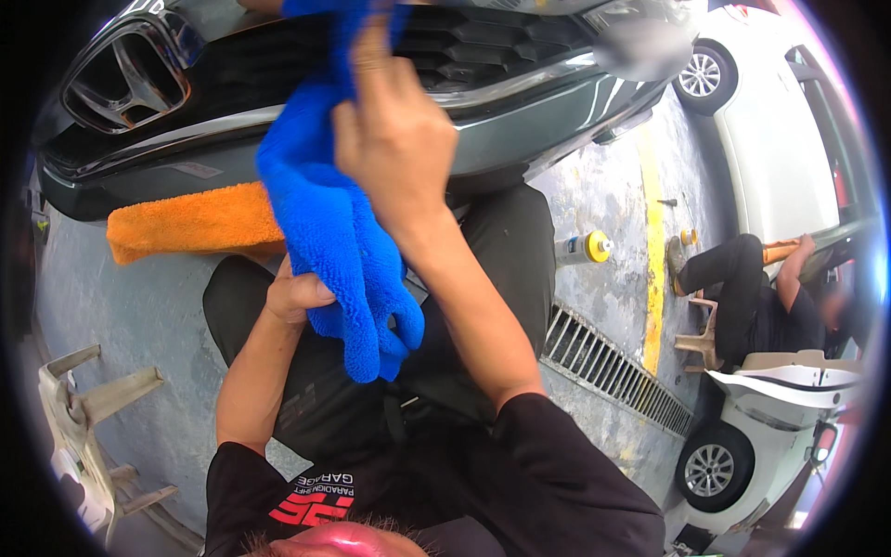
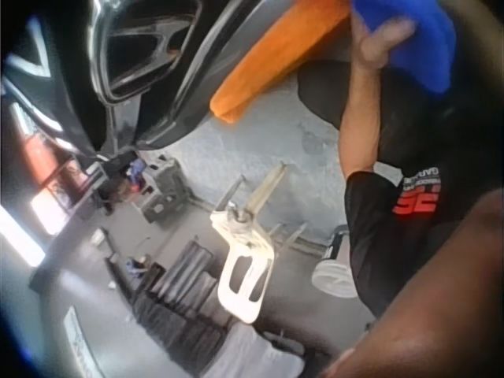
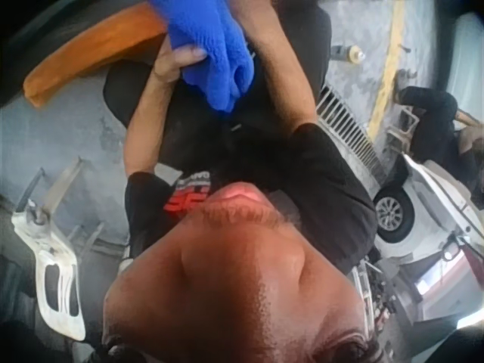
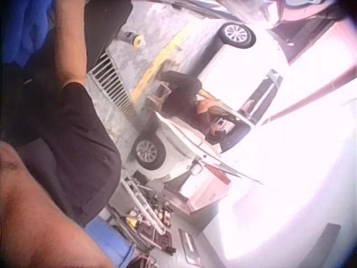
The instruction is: The person wipes the front bumper and grille of a dark-colored car using a blue microfiber cloth. They apply a cleaning product from a yellow bottle onto the cloth and continue wiping the chrome trim and surrounding areas.
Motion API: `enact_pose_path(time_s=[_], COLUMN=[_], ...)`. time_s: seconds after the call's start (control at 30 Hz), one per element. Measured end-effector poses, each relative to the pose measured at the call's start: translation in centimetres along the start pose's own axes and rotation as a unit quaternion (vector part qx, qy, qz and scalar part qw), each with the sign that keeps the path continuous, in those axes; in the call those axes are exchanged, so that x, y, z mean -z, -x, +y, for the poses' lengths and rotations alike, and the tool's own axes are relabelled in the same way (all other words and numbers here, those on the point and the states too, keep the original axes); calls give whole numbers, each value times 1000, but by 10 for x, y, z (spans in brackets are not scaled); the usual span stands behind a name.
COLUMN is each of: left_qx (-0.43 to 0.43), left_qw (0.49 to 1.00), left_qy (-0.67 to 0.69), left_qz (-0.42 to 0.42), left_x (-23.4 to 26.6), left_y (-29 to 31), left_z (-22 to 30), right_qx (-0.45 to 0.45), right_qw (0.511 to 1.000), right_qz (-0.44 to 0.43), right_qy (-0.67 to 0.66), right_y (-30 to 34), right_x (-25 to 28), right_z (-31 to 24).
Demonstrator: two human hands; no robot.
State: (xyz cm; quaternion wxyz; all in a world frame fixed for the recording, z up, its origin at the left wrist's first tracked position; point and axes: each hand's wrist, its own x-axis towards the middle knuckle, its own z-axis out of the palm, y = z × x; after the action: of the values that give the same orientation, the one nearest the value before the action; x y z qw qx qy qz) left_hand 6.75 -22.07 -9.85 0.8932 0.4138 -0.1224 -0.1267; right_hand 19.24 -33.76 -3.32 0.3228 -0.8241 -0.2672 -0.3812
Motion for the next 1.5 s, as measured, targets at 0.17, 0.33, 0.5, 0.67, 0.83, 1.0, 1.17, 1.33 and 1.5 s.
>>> enact_pose_path(time_s=[0.17, 0.33, 0.5, 0.67, 0.83, 1.0, 1.17, 1.33, 1.5], left_qx=[4, 10, 0, 22, -20, 30, 64, 89, 95], left_qw=[1000, 1000, 999, 997, 997, 998, 998, 995, 995], left_qy=[11, 9, 14, 14, 10, 2, -8, -36, -36], left_qz=[22, 27, 40, 79, 72, 48, -21, -8, -10], left_x=[0, -5, 18, 6, 34, 16, -5, -3, 3], left_y=[2, 1, 12, 5, 14, 2, -6, -16, -18], left_z=[1, 0, -13, -10, -34, -16, -8, -11, -17], right_qx=[14, -14, 44, -193, -10, -124, 1, -124, -42], right_qw=[1000, 999, 996, 968, 994, 979, 993, 981, 996], right_qz=[-3, 33, -75, 63, -17, 115, 111, 99, 62], right_qy=[1, -31, 21, -148, -104, -117, -37, -112, -56], right_y=[-5, -1, -7, -18, -2, -24, -14, -37, -21], right_x=[9, 7, 2, 32, -2, 27, 15, 43, 26], right_z=[10, 20, -7, 19, -14, 45, 32, 54, 15])
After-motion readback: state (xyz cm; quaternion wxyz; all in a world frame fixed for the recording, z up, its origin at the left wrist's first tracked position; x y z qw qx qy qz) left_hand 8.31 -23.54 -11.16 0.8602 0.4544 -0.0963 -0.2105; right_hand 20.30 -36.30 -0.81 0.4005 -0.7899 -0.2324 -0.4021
